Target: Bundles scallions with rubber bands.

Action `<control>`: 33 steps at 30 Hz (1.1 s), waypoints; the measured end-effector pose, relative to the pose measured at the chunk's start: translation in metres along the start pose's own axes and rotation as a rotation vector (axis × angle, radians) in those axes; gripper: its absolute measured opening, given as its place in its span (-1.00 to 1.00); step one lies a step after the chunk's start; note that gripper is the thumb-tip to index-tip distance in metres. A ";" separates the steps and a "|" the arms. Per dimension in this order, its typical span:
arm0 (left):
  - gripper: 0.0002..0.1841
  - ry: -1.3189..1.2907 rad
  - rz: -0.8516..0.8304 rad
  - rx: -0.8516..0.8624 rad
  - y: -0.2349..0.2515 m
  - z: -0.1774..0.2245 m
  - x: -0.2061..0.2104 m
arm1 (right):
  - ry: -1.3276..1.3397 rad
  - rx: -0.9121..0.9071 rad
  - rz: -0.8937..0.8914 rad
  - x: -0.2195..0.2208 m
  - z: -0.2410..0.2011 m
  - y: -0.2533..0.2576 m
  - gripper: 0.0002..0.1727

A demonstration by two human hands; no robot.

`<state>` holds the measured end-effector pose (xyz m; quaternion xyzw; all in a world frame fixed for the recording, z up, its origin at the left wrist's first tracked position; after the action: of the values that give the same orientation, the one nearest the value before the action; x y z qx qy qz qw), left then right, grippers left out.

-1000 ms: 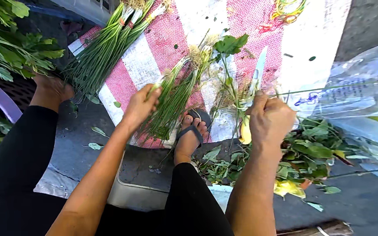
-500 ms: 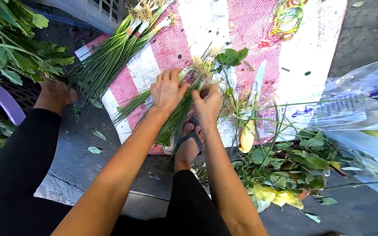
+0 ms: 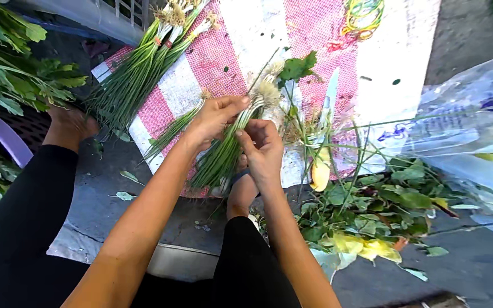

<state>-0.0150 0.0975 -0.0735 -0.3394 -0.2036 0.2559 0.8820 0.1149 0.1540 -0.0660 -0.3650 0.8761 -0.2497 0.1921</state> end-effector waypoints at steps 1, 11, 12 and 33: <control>-0.69 0.042 -0.012 0.023 -0.001 0.002 0.002 | -0.009 0.005 0.016 -0.001 0.001 0.001 -0.74; -0.73 -0.022 0.004 -0.055 -0.001 -0.003 -0.005 | -0.387 -0.040 0.295 -0.070 0.005 -0.008 -0.72; -0.73 -0.047 -0.004 -0.051 -0.002 -0.003 -0.003 | -0.458 -0.004 0.324 -0.078 0.007 -0.009 -0.61; -0.88 -0.094 -0.041 0.147 -0.017 -0.005 0.014 | -0.311 -0.259 0.155 -0.026 -0.047 -0.001 -0.79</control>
<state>0.0044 0.0921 -0.0624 -0.2573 -0.2324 0.2676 0.8990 0.1081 0.1865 -0.0242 -0.3524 0.8861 -0.0599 0.2951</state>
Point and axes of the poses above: each hand's wrist, its own y-axis towards the middle knuckle, its own x-axis out of the palm, z = x × y, the point moved 9 cm from there along y, towards the middle knuckle, and after that the axes turned 9 degrees about x, right-handed, at the moved point
